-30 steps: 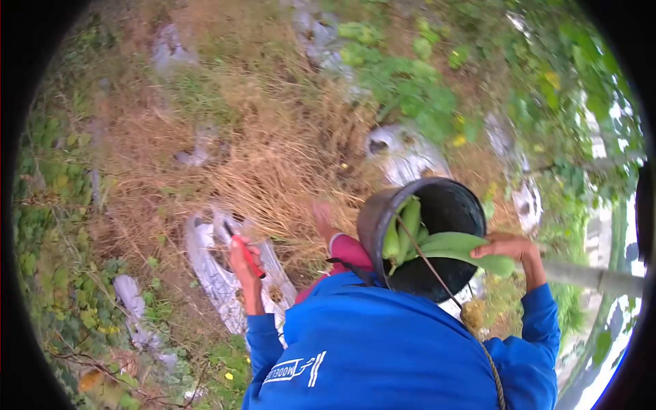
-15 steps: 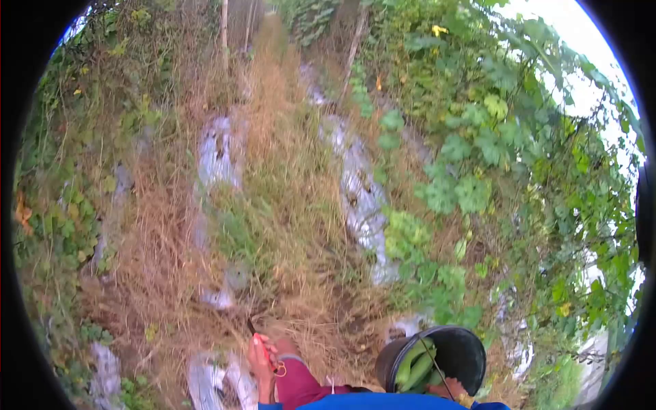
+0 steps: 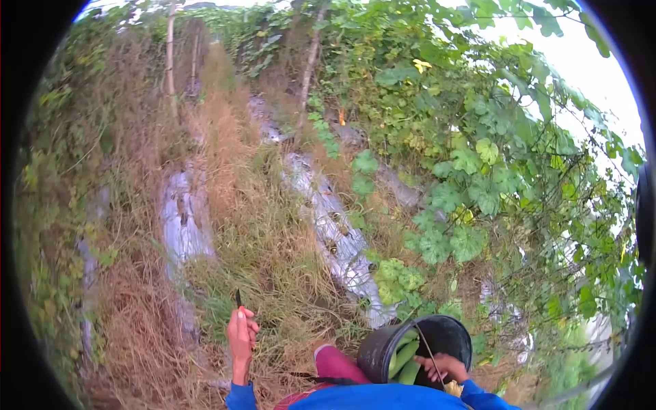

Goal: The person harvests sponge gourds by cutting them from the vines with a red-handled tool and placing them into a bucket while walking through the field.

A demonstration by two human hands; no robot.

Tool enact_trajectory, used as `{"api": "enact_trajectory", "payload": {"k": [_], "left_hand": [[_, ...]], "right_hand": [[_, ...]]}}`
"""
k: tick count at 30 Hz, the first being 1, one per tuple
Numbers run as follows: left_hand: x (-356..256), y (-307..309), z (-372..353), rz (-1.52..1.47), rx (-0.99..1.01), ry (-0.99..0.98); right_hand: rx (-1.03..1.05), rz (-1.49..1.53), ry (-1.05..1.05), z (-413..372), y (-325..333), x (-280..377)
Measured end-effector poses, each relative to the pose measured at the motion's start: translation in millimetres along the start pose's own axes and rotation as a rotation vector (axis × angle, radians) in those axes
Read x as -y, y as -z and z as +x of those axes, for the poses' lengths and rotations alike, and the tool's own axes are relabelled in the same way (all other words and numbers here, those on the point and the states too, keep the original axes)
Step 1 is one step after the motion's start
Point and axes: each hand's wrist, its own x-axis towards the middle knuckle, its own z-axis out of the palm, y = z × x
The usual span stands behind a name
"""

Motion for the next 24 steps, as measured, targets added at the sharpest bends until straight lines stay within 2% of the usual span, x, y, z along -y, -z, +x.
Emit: {"api": "enact_trajectory", "payload": {"k": [2, 5, 8, 9, 11, 12, 13, 14, 16, 17, 18, 20, 24], "left_hand": [[-0.8, -3.3, 36.0, -0.034, -0.002, 0.015], [16.2, -21.9, 87.8, -0.041, 0.026, 0.058], [48.2, -43.8, 143.9, -0.035, 0.035, 0.102], [59.5, -54.2, 165.7, -0.033, 0.049, 0.171], [85.1, -74.1, 207.1, -0.064, 0.075, 0.275], [98.6, -87.5, 238.1, -0.077, 0.054, 0.253], [112.5, -99.0, 268.0, -0.13, 0.039, 0.357], [121.6, -106.2, 283.8, -0.171, 0.025, 0.498], [100.3, -122.9, 324.9, -0.232, -0.023, 0.516], [85.2, -128.2, 346.9, -0.188, 0.03, 0.476], [73.7, -133.6, 365.5, -0.146, 0.087, 0.44], [60.3, -137.5, 407.3, -0.188, 0.059, 0.43], [45.7, -131.4, 503.4, -0.198, 0.015, 0.384]], "right_hand": [[-0.065, -0.151, 0.233, -15.5, 37.5, 57.0], [-0.057, -0.191, 0.443, -27.0, 93.2, 164.3], [-0.041, -0.216, 0.621, -2.4, 125.6, 280.2], [-0.013, -0.244, 0.699, 12.1, 135.9, 323.3], [-0.095, -0.318, 1.244, 89.0, 136.5, 384.3], [0.176, -0.228, 1.123, 104.8, 139.0, 437.3], [0.222, -0.21, 1.255, 218.8, 148.5, 453.5], [0.233, -0.215, 1.252, 206.7, 158.7, 488.1], [0.272, -0.481, 1.127, 142.0, 156.4, 565.2], [0.278, -0.54, 1.052, 155.1, 167.5, 589.0], [0.287, -0.561, 1.052, 155.7, 175.0, 606.2], [0.185, -0.604, 1.159, 153.8, 188.2, 648.2], [0.301, -0.627, 1.153, 150.1, 189.6, 732.3]]}}
